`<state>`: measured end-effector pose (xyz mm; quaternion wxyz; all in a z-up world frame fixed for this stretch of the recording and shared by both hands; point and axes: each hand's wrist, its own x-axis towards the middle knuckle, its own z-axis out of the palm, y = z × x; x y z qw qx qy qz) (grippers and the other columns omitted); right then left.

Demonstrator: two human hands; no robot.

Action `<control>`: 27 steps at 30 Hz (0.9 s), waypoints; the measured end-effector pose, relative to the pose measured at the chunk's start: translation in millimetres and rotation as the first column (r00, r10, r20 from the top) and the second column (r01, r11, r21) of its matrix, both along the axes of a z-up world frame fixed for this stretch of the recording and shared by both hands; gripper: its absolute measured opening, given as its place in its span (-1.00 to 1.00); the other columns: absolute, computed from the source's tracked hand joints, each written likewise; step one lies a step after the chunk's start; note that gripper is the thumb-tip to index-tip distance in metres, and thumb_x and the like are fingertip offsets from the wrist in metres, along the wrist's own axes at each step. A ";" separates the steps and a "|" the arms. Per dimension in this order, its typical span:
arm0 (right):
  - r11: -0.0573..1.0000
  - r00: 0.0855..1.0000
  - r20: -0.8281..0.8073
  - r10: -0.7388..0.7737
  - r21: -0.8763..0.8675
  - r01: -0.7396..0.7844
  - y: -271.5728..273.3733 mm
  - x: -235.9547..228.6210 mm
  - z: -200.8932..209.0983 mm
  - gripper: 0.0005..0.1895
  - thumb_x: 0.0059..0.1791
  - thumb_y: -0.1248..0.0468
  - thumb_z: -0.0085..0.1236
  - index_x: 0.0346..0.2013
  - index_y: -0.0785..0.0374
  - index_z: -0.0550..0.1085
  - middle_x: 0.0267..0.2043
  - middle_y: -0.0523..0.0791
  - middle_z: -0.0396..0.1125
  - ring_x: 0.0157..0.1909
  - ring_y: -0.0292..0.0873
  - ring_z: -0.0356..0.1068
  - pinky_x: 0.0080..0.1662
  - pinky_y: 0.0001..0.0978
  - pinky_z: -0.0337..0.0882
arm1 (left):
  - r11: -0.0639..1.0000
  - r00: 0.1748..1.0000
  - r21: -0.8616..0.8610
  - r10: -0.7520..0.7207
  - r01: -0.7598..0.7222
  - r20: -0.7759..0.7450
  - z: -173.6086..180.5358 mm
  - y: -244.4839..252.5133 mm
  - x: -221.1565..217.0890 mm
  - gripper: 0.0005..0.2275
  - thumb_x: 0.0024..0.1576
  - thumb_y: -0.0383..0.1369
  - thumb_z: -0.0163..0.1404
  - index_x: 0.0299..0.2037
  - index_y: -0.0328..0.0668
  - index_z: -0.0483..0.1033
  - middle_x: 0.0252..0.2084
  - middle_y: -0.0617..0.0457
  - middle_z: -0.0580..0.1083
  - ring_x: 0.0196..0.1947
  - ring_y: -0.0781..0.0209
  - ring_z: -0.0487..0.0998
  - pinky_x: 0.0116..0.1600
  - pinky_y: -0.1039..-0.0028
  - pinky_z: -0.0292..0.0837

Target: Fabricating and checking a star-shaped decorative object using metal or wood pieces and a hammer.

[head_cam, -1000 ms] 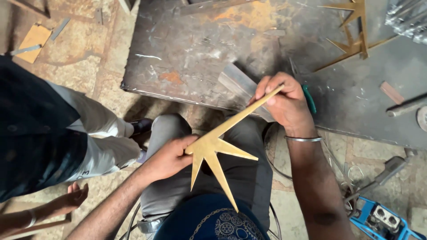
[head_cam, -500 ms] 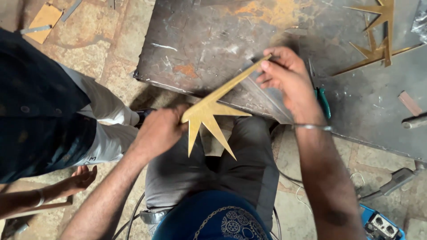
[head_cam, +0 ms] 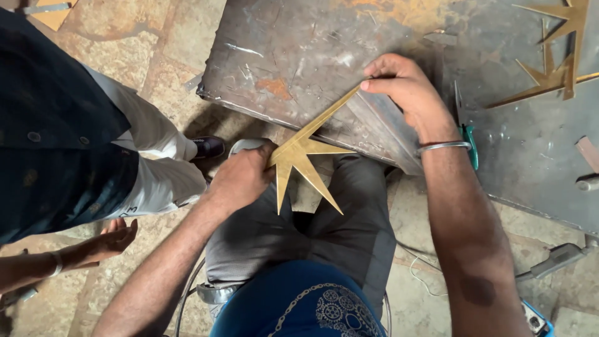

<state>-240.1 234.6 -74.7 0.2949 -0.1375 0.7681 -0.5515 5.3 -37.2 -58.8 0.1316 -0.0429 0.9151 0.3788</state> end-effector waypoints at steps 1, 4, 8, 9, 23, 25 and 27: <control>1.000 1.000 0.025 -0.008 -0.023 0.009 0.6 0.0 2.3 -0.78 -0.09 0.39 0.32 -0.16 0.23 0.53 -0.16 -0.22 0.44 -0.05 -0.32 0.38 0.04 -0.48 0.34 | 1.000 1.000 0.023 0.000 0.000 0.015 -0.4 3.4 -0.2 -0.74 0.14 -0.28 0.10 -0.05 -0.24 0.49 -0.33 -0.27 0.56 -0.26 -0.25 0.61 -0.19 0.03 0.51; 0.997 0.998 0.055 0.012 -0.072 -0.008 9.2 -4.5 -9.5 -0.79 -0.06 0.39 0.32 -0.14 0.24 0.54 -0.15 -0.21 0.42 -0.02 -0.31 0.37 0.09 -0.47 0.33 | 0.997 0.999 -0.064 -0.035 0.037 0.041 0.0 8.4 -0.7 -0.77 0.18 -0.29 0.07 -0.08 -0.28 0.43 -0.40 -0.28 0.55 -0.31 -0.25 0.62 -0.19 0.02 0.51; 0.993 0.997 0.073 0.005 -0.119 0.003 10.1 -2.6 -7.2 -0.79 -0.05 0.39 0.32 -0.13 0.25 0.53 -0.12 -0.20 0.43 -0.01 -0.31 0.38 0.10 -0.46 0.35 | 0.994 0.998 -0.092 -0.059 0.060 0.008 -8.0 15.3 1.8 -0.77 0.17 -0.32 0.08 -0.09 -0.31 0.41 -0.44 -0.29 0.54 -0.33 -0.28 0.62 -0.21 0.01 0.52; 0.997 1.000 0.023 0.006 -0.083 -0.004 9.2 -0.2 -2.5 -0.76 -0.04 0.36 0.32 -0.08 0.22 0.53 -0.10 -0.22 0.43 0.01 -0.31 0.38 0.09 -0.45 0.35 | 0.997 0.998 -0.052 -0.055 0.057 0.032 -10.3 17.2 2.1 -0.77 0.19 -0.32 0.06 -0.10 -0.32 0.39 -0.44 -0.28 0.54 -0.35 -0.25 0.63 -0.22 0.04 0.54; 0.502 0.749 -0.616 0.242 0.741 0.447 141.0 0.7 -50.1 -0.52 -0.02 0.02 0.37 -0.01 0.31 0.51 -0.12 0.16 0.48 -0.08 0.30 0.46 -0.11 0.13 0.41 | 0.998 0.996 0.008 -0.067 0.067 0.062 -16.4 16.4 -0.6 -0.78 0.20 -0.32 0.06 -0.11 -0.35 0.39 -0.47 -0.27 0.54 -0.37 -0.23 0.64 -0.23 0.05 0.55; 0.546 0.772 -0.594 0.227 0.734 0.404 157.7 -12.6 -60.3 -0.65 0.09 0.10 0.32 -0.01 0.32 0.53 -0.18 0.18 0.47 -0.10 0.25 0.47 -0.07 0.03 0.42 | 0.998 0.993 0.033 -0.065 0.062 0.099 -11.2 14.6 -2.4 -0.76 0.20 -0.30 0.05 -0.07 -0.33 0.40 -0.46 -0.26 0.55 -0.38 -0.18 0.66 -0.21 0.10 0.57; 0.628 0.858 -0.513 -0.028 0.659 0.414 127.9 5.7 3.2 -0.67 0.07 0.17 0.22 0.02 0.33 0.48 -0.19 0.11 0.47 -0.19 0.11 0.49 -0.17 -0.08 0.43 | 0.998 0.994 0.031 -0.059 0.056 0.096 -10.8 13.1 -3.9 -0.75 0.19 -0.31 0.05 -0.05 -0.33 0.41 -0.45 -0.26 0.55 -0.36 -0.19 0.65 -0.20 0.09 0.56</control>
